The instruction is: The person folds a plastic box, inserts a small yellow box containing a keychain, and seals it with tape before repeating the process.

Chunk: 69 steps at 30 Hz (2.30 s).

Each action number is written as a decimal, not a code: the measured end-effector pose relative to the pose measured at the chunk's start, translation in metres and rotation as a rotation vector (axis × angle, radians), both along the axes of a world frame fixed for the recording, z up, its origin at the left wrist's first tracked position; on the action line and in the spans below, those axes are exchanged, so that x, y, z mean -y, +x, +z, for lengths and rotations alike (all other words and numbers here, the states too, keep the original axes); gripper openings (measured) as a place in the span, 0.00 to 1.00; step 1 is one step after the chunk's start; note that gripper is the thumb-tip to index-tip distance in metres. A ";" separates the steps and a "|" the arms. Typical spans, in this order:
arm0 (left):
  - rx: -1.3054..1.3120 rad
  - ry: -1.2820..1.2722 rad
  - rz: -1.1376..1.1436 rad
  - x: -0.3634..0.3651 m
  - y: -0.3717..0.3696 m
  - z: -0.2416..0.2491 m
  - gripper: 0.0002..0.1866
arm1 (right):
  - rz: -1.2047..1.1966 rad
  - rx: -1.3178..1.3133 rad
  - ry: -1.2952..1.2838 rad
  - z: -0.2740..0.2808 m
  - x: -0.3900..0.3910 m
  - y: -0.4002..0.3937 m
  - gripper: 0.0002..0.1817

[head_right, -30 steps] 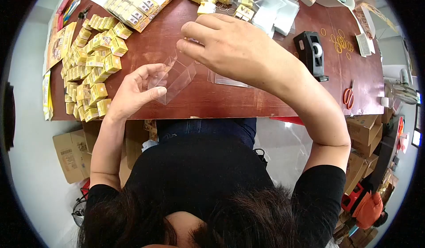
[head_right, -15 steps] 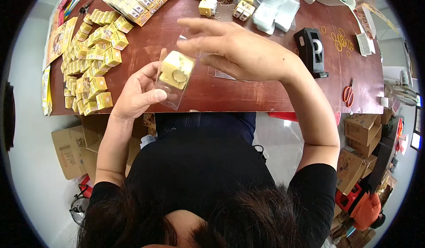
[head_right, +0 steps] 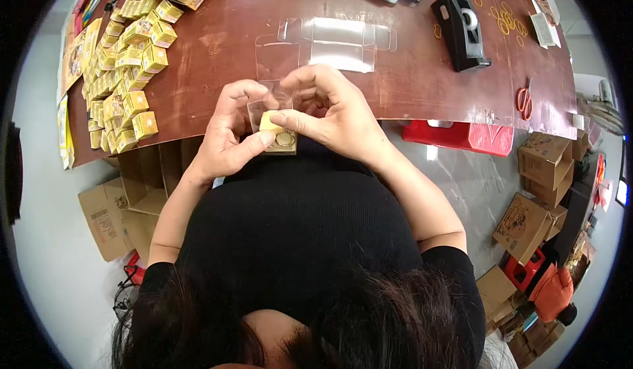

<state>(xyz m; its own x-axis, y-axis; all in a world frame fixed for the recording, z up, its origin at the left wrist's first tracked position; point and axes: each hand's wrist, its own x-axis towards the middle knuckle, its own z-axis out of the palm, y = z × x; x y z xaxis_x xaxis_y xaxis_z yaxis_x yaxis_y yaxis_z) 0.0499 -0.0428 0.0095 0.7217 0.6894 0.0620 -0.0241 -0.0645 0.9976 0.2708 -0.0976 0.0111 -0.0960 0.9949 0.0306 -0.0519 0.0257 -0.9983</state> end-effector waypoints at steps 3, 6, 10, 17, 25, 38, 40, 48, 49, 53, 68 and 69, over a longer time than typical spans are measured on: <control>-0.069 -0.239 -0.077 0.016 -0.008 -0.008 0.26 | 0.116 0.160 -0.030 -0.013 0.019 0.009 0.17; 0.010 -0.095 0.048 0.013 -0.004 -0.008 0.23 | 0.135 0.051 -0.025 -0.018 0.025 0.008 0.18; 0.116 -0.312 -0.067 0.009 -0.005 -0.016 0.20 | 0.095 0.035 0.019 -0.017 0.017 0.008 0.20; 0.079 -0.274 0.103 0.002 -0.033 0.006 0.32 | 0.017 0.072 0.192 -0.006 -0.060 0.008 0.35; -0.186 -1.077 0.300 -0.070 -0.098 0.023 0.27 | 0.163 0.492 0.412 -0.008 -0.210 -0.084 0.31; -0.233 -0.952 0.305 -0.119 -0.130 0.047 0.23 | 0.232 1.059 0.501 -0.029 -0.287 -0.177 0.31; -0.382 -0.892 0.295 -0.116 -0.125 0.042 0.27 | 0.261 1.022 0.478 -0.021 -0.282 -0.162 0.33; -0.367 -0.573 0.170 -0.133 -0.103 0.020 0.25 | 0.139 -0.115 -0.167 -0.005 -0.204 -0.032 0.32; -0.367 -0.573 0.154 -0.136 -0.098 0.018 0.25 | 0.081 0.137 -0.195 0.009 -0.186 -0.021 0.32; -0.498 -0.431 0.069 -0.142 -0.072 0.017 0.25 | -0.084 1.028 0.353 -0.024 -0.161 0.013 0.35; -0.387 -0.287 -0.192 -0.139 -0.037 0.057 0.35 | -0.073 -0.117 0.002 0.027 -0.139 0.040 0.14; -0.410 -0.233 -0.250 -0.138 -0.040 0.058 0.35 | -0.147 -0.209 -0.019 0.033 -0.139 0.048 0.15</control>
<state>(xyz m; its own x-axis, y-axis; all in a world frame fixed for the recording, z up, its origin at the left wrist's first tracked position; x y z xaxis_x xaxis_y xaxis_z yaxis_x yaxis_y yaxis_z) 0.0103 0.0950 0.0679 0.7986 0.4554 -0.3936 0.3843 0.1174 0.9157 0.3190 0.0415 0.0444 0.0565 0.9983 0.0152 -0.2540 0.0291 -0.9668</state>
